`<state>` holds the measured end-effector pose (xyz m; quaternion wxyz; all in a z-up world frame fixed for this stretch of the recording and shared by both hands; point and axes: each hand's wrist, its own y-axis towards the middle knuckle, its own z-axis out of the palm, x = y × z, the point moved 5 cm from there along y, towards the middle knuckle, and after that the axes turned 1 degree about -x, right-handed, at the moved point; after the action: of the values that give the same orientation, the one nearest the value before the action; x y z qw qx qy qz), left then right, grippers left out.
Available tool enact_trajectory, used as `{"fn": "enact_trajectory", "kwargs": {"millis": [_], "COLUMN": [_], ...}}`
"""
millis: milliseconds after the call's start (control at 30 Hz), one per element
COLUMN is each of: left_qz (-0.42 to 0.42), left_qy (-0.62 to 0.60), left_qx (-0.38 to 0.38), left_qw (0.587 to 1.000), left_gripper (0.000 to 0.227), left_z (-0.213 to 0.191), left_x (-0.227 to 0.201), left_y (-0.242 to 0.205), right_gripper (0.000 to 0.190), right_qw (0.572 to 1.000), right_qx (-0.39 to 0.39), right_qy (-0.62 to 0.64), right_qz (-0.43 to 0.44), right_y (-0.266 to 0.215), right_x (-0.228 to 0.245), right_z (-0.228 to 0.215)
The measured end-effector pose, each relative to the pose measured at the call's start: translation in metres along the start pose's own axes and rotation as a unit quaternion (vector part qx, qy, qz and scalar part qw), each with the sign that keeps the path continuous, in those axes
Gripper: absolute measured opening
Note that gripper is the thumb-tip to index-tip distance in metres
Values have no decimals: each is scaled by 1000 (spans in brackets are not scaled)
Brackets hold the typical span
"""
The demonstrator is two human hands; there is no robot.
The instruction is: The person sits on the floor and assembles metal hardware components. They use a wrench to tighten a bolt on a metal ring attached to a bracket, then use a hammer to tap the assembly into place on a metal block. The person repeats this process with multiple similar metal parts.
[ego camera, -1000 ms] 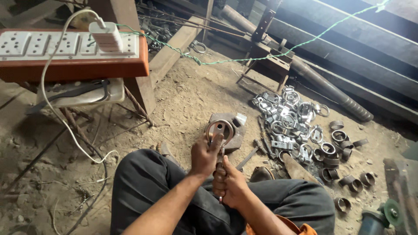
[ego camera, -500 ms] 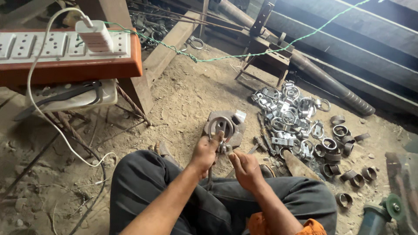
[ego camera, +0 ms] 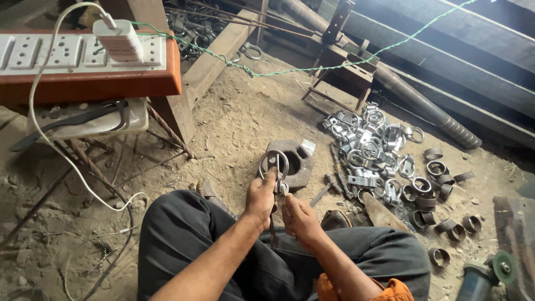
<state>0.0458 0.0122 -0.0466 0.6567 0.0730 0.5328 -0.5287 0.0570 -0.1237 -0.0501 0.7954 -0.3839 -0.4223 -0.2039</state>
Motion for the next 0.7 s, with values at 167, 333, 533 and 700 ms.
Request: {"fn": "enact_trajectory", "kwargs": {"millis": [167,333,533,700], "left_qz": [61,201,102,-142], "left_qy": [182,182,205,53], "left_qx": [-38,12,14,190], "left_qw": [981,962,973,970], "left_gripper": [39,42,41,40], "left_z": [-5,7,3,15], "left_x": [-15,-40,-38,-32], "left_y": [-11,-14,-2,-19], "right_gripper": [53,50,47,35], "right_qw": [958,980,821,784], "right_qx": [-100,-17,-135,-27], "right_qy": [197,161,-483,-542], "right_qz": [180,114,-275,-301], "right_y": [-23,-18,-22,-32], "right_x": [-4,2,63,98], "right_z": [38,27,-9,10]}}
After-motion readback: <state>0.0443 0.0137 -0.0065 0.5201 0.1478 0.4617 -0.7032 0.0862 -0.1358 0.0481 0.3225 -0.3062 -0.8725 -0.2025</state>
